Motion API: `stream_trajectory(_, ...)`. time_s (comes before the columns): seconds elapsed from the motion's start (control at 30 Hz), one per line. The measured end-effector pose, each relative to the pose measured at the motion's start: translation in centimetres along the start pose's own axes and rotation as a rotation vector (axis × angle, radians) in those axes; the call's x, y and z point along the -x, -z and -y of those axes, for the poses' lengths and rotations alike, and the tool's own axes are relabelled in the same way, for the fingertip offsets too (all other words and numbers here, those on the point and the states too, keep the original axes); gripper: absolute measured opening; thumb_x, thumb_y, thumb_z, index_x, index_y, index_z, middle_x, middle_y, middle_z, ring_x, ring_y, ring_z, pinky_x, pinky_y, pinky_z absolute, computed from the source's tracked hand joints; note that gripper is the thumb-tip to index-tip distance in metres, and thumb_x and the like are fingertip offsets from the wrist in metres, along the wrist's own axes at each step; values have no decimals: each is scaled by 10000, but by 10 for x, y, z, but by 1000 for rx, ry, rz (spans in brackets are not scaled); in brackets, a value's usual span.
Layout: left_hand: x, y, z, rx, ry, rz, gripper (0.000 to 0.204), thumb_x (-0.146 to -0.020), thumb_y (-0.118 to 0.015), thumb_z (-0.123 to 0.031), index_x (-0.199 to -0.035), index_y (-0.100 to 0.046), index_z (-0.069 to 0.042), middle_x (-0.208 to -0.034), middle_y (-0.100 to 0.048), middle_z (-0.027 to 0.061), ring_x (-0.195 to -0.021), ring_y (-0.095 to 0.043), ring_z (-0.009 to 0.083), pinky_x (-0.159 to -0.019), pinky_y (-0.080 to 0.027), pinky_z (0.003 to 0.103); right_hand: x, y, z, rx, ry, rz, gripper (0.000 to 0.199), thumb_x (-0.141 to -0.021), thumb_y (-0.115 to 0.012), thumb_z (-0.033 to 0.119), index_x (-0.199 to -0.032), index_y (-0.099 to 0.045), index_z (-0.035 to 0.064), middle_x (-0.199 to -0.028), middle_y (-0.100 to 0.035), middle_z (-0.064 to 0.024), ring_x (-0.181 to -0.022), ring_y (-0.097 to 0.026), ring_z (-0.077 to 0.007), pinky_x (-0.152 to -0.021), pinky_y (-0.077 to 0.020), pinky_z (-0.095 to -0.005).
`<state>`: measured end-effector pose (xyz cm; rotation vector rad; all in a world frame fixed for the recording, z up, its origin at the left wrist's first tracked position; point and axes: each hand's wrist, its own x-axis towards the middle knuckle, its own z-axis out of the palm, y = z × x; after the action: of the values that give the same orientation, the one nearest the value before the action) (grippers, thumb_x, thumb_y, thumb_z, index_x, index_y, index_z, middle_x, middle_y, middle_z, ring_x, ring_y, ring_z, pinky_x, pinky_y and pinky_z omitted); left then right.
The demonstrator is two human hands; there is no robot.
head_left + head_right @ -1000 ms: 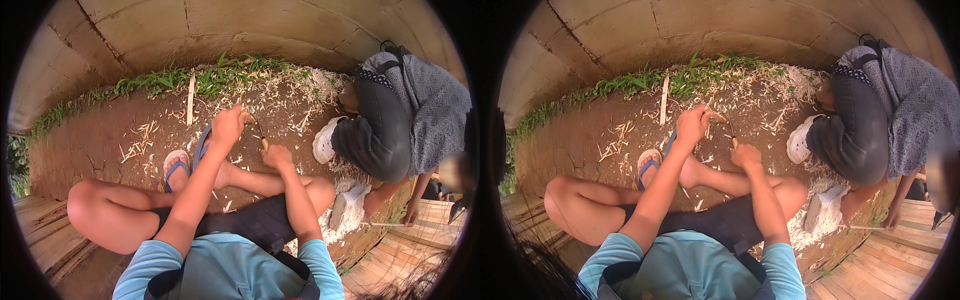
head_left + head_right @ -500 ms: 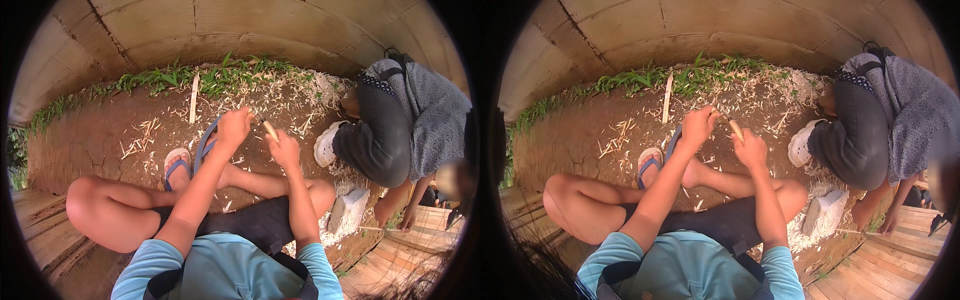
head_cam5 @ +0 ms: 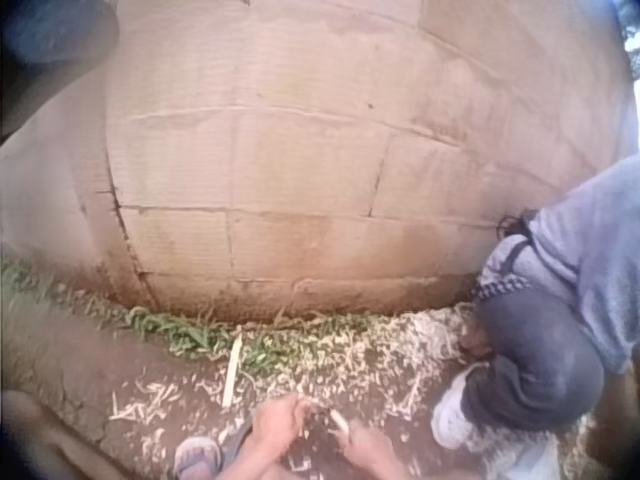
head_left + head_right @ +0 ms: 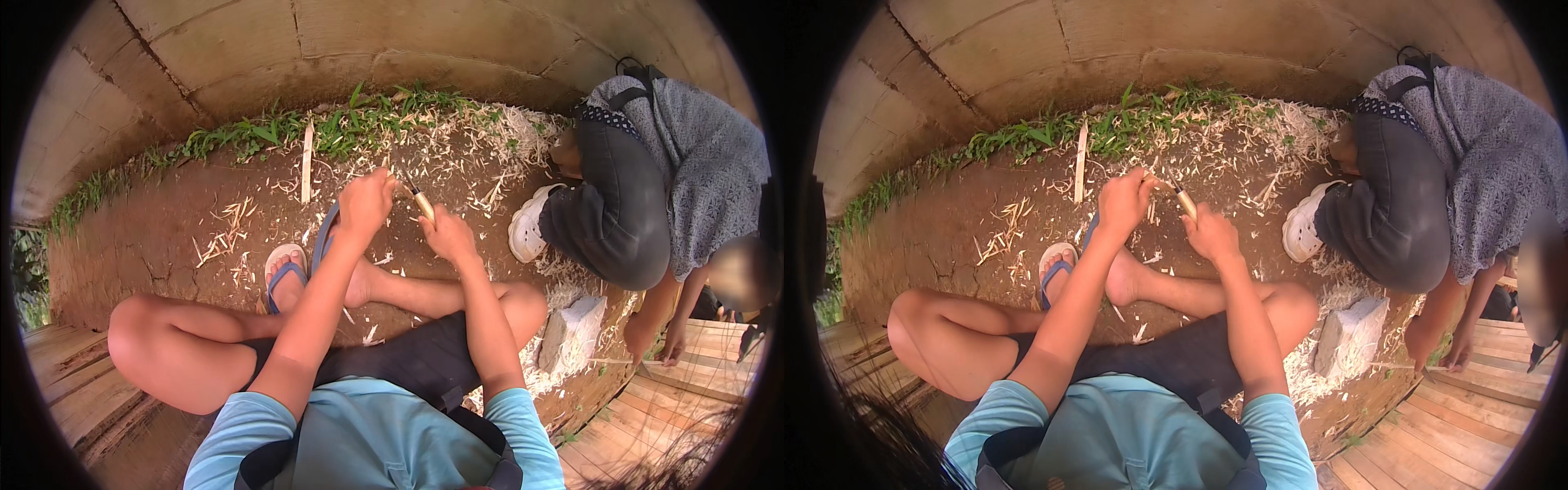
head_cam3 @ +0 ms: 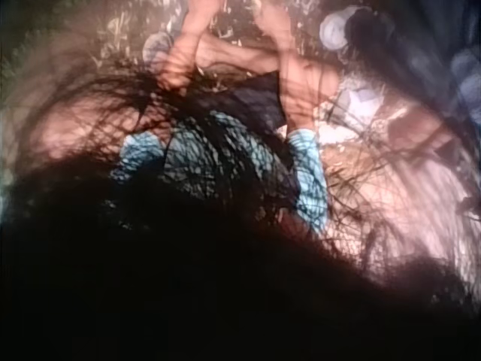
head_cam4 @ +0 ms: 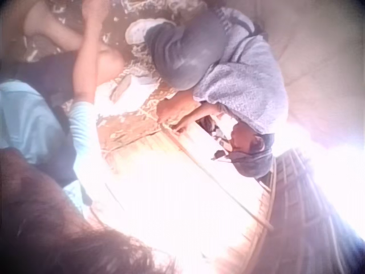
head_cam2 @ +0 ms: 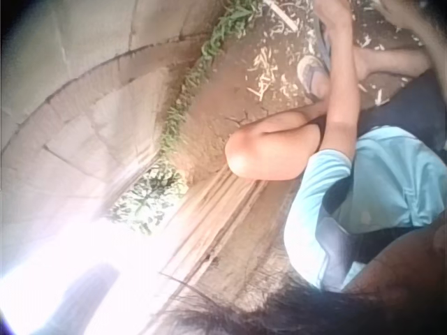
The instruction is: The person sits cross-legged on the ground and uses a knife to shave thin strips from a piece of bamboo. Another person is visible nearby, also working with bamboo. The camera wearer repeatedly scrapes the bamboo to create fine shavings.
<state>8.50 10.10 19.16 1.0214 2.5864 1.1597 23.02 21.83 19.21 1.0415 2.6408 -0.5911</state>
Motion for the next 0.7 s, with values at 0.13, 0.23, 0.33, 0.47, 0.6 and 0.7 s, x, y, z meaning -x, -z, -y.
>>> stream_trajectory(0.13, 2, -3, -4, 27, -11, -5, 185, -876, -648, -265, -848, -631, -82, -690, -640, 181, -691, -628, 409, -611, -490, 494, 10, -13, 3, 21, -49, -27, 400, -935, -524, 402, -1084, -536, 30, -892, -674, -255, -850, -655, -445, -755, -509, -543)
stream_trajectory(0.23, 4, -3, -7, 13, -48, 7, 196, -875, -650, -265, -834, -630, -74, -692, -641, 181, -674, -628, 406, -602, -490, 491, 2, -13, -10, 56, -15, -58, 408, -934, -530, 403, -1090, -545, 27, -849, -671, -248, -807, -659, -444, -723, -511, -536)
stream_trajectory(0.33, 7, -5, -2, 3, -44, -18, 204, -868, -661, -257, -822, -625, -62, -666, -625, 188, -655, -623, 405, -590, -484, 489, 16, 18, 16, -124, 99, -298, 393, -940, -552, 387, -1096, -546, 27, -799, -662, -237, -756, -661, -434, -670, -513, -499)
stream_trajectory(0.47, 6, -7, -3, 24, -58, -21, 202, -870, -659, -252, -825, -621, -59, -647, -612, 198, -649, -616, 410, -582, -474, 497, 31, 16, 17, -517, 231, -730, 352, -953, -569, 356, -1092, -524, 36, -744, -646, -216, -687, -644, -436, -579, -494, -459)
stream_trajectory(0.6, 4, -4, -1, 18, -70, -29, 196, -873, -653, -245, -833, -619, -57, -653, -619, 197, -656, -626, 406, -585, -482, 497, 4, -5, -14, -144, -12, -92, 392, -958, -524, 402, -1097, -545, 36, -853, -671, -236, -796, -658, -436, -670, -503, -512)
stream_trajectory(0.7, 5, -1, -3, 3, -54, -20, 192, -873, -650, -238, -832, -616, -54, -659, -628, 195, -662, -638, 397, -590, -493, 493, -13, -11, -30, 13, -55, 86, 410, -945, -527, 410, -1091, -580, 30, -930, -670, -260, -921, -642, -437, -809, -487, -533)
